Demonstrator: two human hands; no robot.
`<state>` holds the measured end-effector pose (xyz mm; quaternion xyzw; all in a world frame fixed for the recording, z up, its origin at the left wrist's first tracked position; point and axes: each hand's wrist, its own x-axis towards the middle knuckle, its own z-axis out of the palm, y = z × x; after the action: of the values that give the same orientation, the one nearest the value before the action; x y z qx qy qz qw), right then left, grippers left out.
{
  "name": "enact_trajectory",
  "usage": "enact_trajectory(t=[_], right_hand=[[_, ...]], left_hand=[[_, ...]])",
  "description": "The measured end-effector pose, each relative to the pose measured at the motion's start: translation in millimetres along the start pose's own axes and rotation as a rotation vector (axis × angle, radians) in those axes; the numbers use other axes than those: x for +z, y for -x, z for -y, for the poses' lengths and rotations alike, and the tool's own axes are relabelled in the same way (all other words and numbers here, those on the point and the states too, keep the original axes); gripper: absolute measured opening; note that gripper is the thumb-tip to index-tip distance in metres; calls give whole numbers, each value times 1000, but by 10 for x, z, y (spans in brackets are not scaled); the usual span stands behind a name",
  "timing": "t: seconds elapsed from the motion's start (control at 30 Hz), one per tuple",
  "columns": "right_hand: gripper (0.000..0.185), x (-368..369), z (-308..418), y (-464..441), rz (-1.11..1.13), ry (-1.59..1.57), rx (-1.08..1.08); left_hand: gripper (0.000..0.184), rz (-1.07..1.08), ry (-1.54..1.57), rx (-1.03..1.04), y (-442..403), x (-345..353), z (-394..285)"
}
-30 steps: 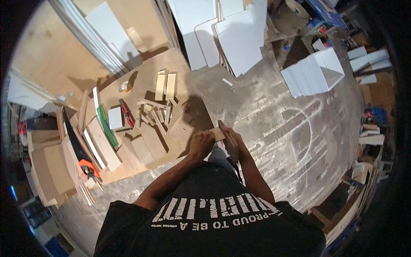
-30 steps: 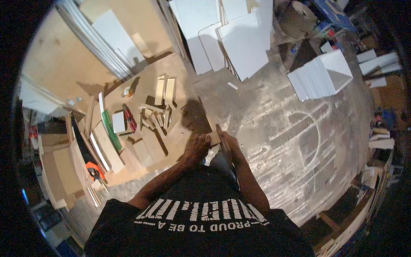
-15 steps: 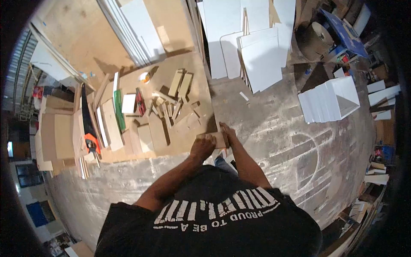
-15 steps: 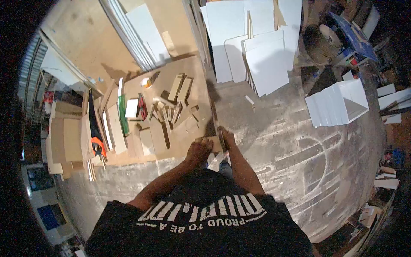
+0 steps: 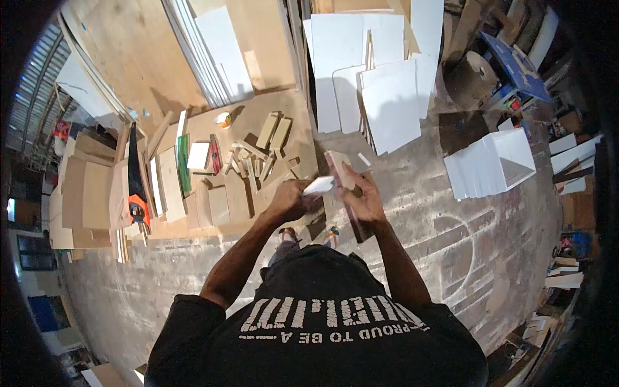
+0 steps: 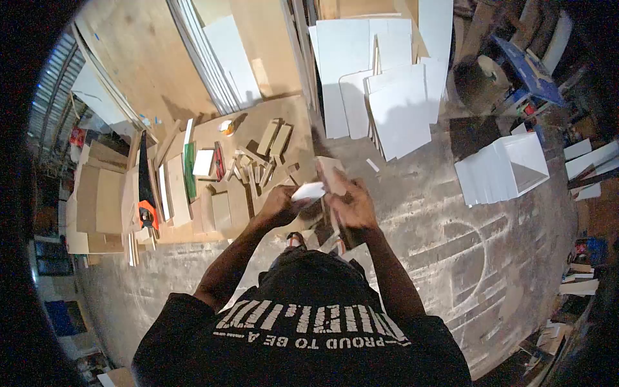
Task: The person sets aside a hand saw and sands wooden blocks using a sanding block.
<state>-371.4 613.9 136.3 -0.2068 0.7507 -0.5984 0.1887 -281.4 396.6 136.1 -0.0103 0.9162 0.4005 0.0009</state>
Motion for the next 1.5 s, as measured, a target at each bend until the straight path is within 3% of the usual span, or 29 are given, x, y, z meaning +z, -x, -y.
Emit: enact_trajectory(t=[0.1,0.13,0.23,0.27,0.37,0.4,0.47,0.5,0.57,0.6,0.63,0.7,0.73,0.8,0.87,0.97,1.1,1.13,1.23,1.3,1.4,1.43,1.47,1.5], right_hand=[[61,1,-179,-62,5,111,-15],[59,18,436,66,74,156,-78],[56,-89,723,69,133,63,3],[55,-134,376,-102,64,69,126],[55,-91,478,-54,165,76,-184],[57,-32,1007,112,191,233,-205],[60,-9,964,96,192,75,-178],[61,-28,924,15,185,1,-178],[65,-335,269,-293,121,153,74],[65,-512,-85,-360,80,217,149],[65,-594,-229,-410,34,279,218],[66,-670,71,-421,-51,239,-104],[67,-657,248,-263,-76,209,-234],[68,-571,812,-124,42,382,-389],[70,-514,874,-71,68,536,-541],[75,-376,563,-234,39,356,-556],[73,-149,1261,-234,-8,555,-784],[74,-186,1205,-261,32,466,-750],[76,-557,685,-201,45,476,-684],[77,-866,169,-123,91,420,-496],[76,-914,297,-175,188,224,-370],[75,-845,495,-149,227,137,-339],[73,-659,742,-142,286,112,-477],[72,-565,841,-174,338,104,-475]], left_hand=[[28,-106,-91,67,-35,-113,-140],[28,-147,-126,99,-71,-201,-197],[30,-202,-158,166,26,-252,-196],[30,-220,-171,178,31,-278,-249],[31,-250,-211,187,-38,-368,-335],[31,-238,-226,168,-42,-389,-315],[32,-214,-276,139,35,-365,-262],[31,-221,-202,142,75,-359,-284],[30,-244,-61,160,138,-362,-340],[24,-198,343,103,135,-331,-311],[22,-204,339,132,115,-390,-334],[18,-266,345,189,31,-478,-399],[17,-198,345,141,-14,-411,-261],[17,-75,427,37,-33,-462,-318],[19,6,546,-47,1,-559,-552],[20,97,404,-37,-83,-513,-537],[19,-86,644,116,-178,-281,-624],[22,-41,760,82,-146,-341,-703],[24,129,555,-109,-5,-617,-627],[22,52,612,-71,136,-616,-623],[20,118,624,-40,182,-618,-539],[20,206,562,-117,148,-598,-517],[19,200,555,-113,143,-539,-561],[19,189,540,-98,94,-520,-603]])
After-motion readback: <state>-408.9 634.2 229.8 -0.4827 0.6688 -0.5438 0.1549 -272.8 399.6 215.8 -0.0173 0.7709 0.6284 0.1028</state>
